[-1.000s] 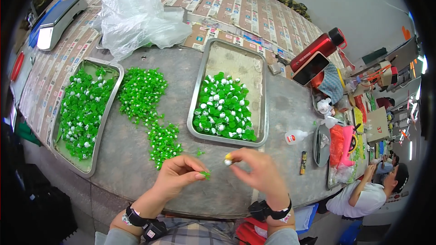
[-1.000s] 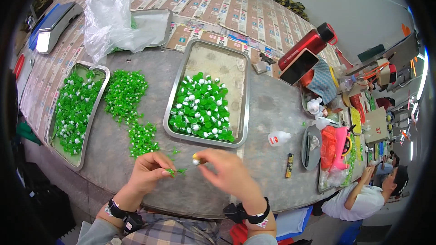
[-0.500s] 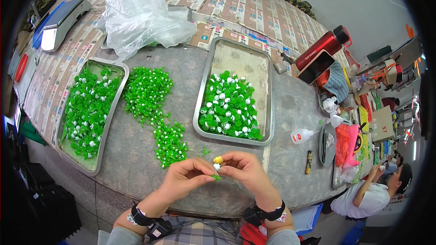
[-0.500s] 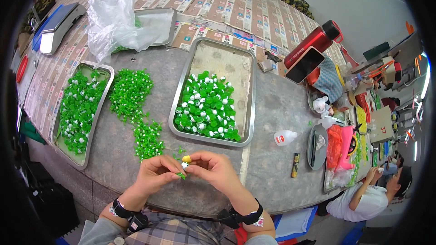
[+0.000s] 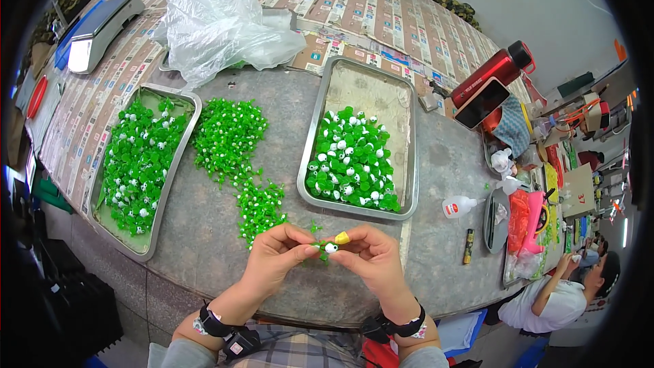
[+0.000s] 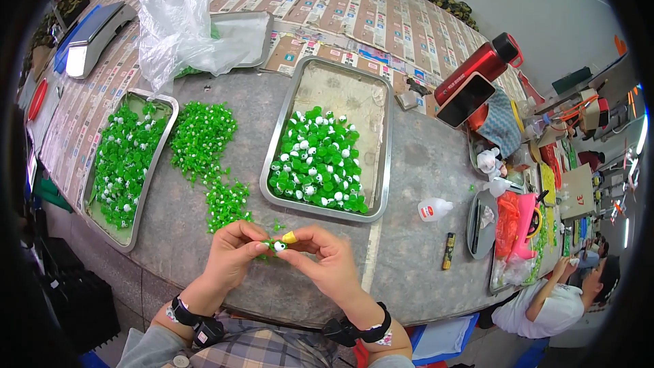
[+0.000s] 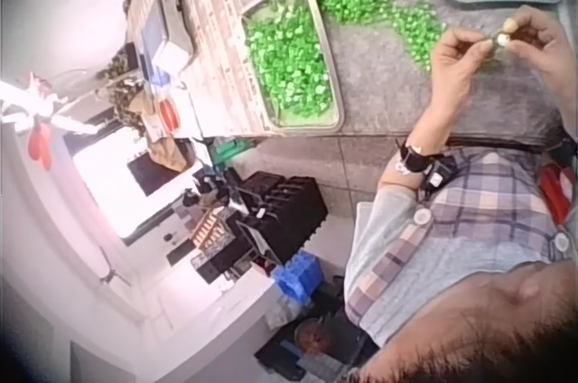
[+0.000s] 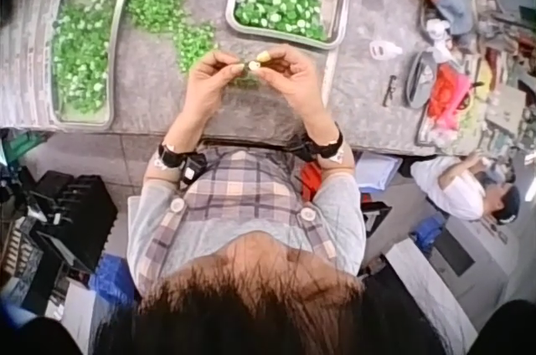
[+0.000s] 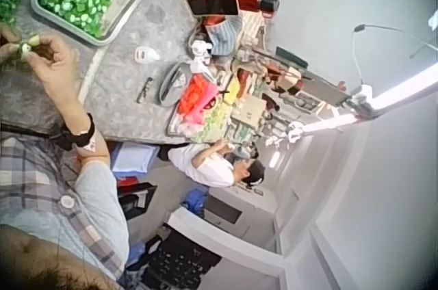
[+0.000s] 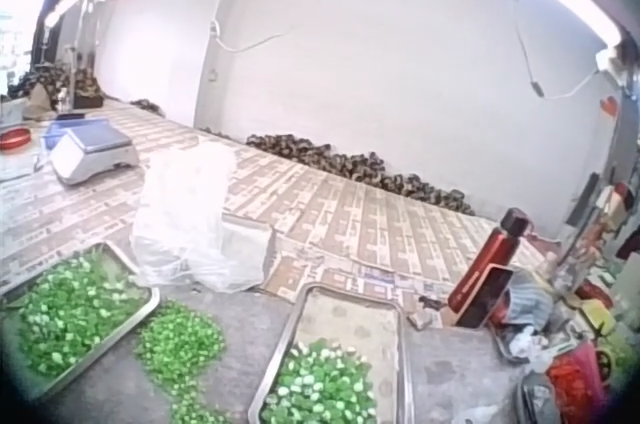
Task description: Assembling small green and white plastic components using adhesive at a manufacturing workstation.
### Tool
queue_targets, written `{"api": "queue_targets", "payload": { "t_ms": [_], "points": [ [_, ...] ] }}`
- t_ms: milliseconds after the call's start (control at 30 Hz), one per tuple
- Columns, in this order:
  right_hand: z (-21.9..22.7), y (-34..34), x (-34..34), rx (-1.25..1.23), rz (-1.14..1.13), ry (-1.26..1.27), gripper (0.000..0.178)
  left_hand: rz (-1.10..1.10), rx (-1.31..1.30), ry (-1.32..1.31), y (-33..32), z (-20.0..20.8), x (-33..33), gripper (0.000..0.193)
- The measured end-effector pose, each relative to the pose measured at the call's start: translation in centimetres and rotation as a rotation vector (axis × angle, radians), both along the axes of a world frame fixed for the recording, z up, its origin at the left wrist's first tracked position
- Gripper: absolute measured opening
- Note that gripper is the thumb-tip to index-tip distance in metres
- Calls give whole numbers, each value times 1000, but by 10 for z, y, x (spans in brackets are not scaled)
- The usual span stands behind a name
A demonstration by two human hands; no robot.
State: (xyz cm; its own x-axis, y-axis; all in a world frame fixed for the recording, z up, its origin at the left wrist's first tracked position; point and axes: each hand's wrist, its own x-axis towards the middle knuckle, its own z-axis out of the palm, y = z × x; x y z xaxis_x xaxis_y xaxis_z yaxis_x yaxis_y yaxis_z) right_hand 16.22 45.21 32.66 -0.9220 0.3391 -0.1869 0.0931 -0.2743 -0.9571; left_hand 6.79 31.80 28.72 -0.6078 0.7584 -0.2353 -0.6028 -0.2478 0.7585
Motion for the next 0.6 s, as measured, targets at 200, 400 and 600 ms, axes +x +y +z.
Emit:
{"api": "queue_targets", "payload": {
  "t_ms": [200, 400, 600],
  "points": [
    [-1, -3, 0, 76, -9, -12, 15, 37, -31, 243, 0, 2, 1, 8],
    [0, -1, 4, -18, 9, -69, 11, 83, -91, 478, -3, 8, 6, 7],
    [-4, 4, 3, -157, -15, -108, 17, 68, -255, 827, 3, 10, 3, 12]
  ]
}}
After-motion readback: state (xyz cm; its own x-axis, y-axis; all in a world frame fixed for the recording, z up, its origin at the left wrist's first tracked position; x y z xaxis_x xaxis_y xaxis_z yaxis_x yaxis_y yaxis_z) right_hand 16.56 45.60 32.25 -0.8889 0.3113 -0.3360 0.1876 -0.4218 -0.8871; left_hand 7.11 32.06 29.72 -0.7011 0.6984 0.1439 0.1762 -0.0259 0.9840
